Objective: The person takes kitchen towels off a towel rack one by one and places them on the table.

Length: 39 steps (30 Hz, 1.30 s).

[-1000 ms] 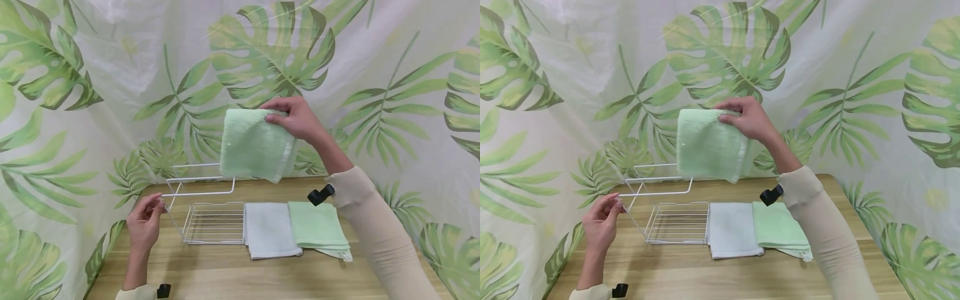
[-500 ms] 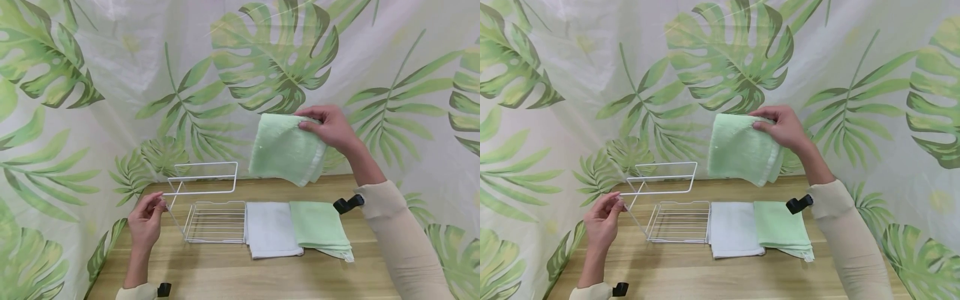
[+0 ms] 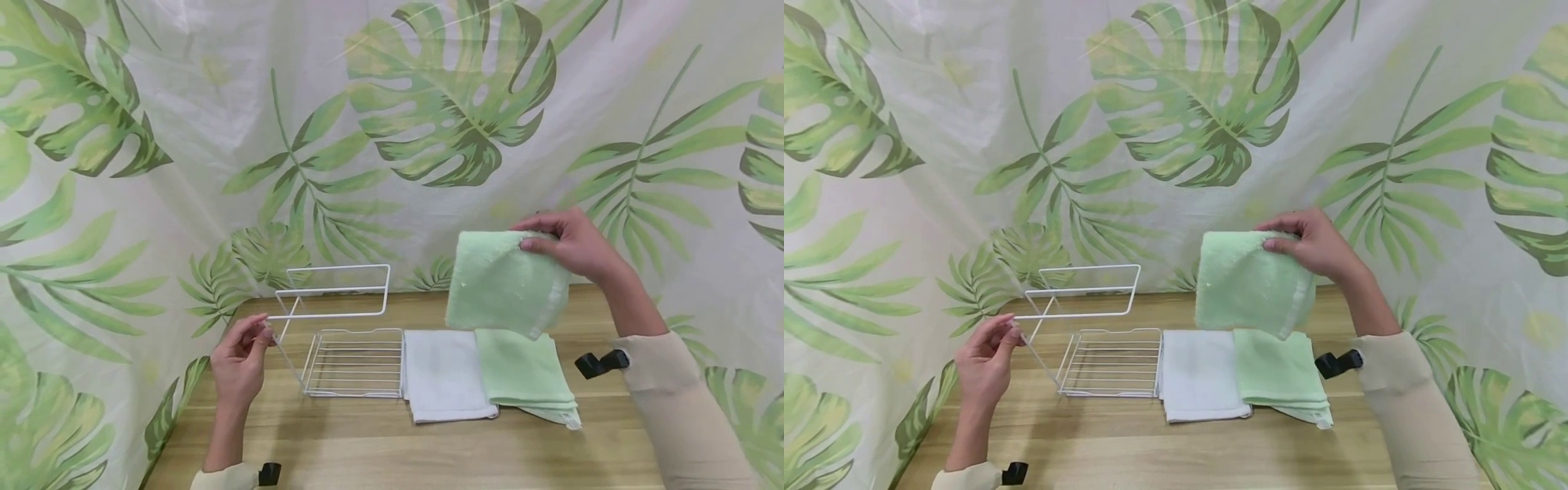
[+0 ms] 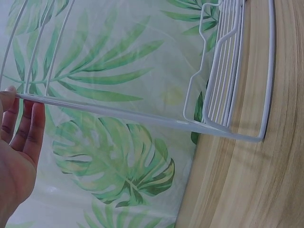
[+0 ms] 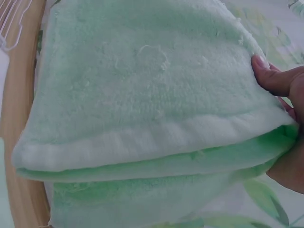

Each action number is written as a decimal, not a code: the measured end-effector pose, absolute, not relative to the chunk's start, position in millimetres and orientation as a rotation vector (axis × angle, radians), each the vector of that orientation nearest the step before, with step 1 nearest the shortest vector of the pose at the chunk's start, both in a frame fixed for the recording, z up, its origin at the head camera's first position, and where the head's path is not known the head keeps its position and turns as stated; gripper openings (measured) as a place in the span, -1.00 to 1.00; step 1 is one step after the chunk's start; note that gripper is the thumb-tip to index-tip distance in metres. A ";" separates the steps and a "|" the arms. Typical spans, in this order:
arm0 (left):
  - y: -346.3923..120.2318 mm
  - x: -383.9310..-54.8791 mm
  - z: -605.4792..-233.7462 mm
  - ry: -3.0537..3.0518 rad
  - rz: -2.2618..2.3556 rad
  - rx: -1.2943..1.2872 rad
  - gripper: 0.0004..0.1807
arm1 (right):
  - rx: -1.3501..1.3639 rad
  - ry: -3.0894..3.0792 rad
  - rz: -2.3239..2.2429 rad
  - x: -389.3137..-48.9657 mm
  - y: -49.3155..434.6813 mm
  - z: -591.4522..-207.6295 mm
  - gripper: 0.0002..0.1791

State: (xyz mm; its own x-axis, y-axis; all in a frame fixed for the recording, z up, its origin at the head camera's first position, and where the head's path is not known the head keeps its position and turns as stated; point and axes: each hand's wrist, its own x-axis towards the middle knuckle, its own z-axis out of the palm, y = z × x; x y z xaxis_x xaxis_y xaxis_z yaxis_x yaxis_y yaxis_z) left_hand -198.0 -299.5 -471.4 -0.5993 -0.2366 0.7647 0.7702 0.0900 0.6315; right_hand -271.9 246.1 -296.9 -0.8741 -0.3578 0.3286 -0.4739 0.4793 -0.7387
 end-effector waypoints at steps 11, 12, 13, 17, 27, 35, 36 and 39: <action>-299.1 -197.2 -471.0 -1.609 -1.594 -0.546 -0.70 | 0.829 -2.704 1.240 -262.4 295.0 -327.4 -0.74; -299.1 -197.2 -470.9 -1.609 -1.593 -0.547 -0.70 | 0.816 -2.714 1.219 -261.1 299.0 -329.3 -0.74; -299.1 -197.3 -470.9 -1.610 -1.591 -0.549 -0.70 | 0.807 -2.723 1.203 -260.1 303.0 -331.5 -0.73; -299.4 -197.3 -471.2 -1.610 -1.589 -0.553 -0.70 | 0.793 -2.734 1.189 -257.6 319.1 -341.2 -0.74; -301.2 -195.5 -471.6 -1.628 -1.557 -0.542 -0.71 | 0.748 -2.763 1.271 -252.0 355.5 -365.7 -0.73; -301.7 -195.1 -472.4 -1.627 -1.548 -0.550 -0.70 | 0.752 -2.780 1.261 -243.9 382.8 -379.6 -0.72; -301.7 -195.0 -472.3 -1.627 -1.548 -0.550 -0.70 | 0.749 -2.785 1.258 -242.8 385.7 -380.9 -0.72; -301.5 -195.1 -471.9 -1.632 -1.547 -0.540 -0.69 | 0.737 -2.801 1.250 -239.7 394.3 -384.1 -0.72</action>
State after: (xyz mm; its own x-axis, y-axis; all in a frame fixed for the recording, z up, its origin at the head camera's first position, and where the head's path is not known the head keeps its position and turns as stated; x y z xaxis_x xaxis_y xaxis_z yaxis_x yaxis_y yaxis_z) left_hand -195.1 -301.5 -471.9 -0.5840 -0.2168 0.7822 0.7694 0.1591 0.6186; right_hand -239.7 394.3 -384.1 -0.8908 -0.4199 0.1739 -0.4098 0.5768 -0.7067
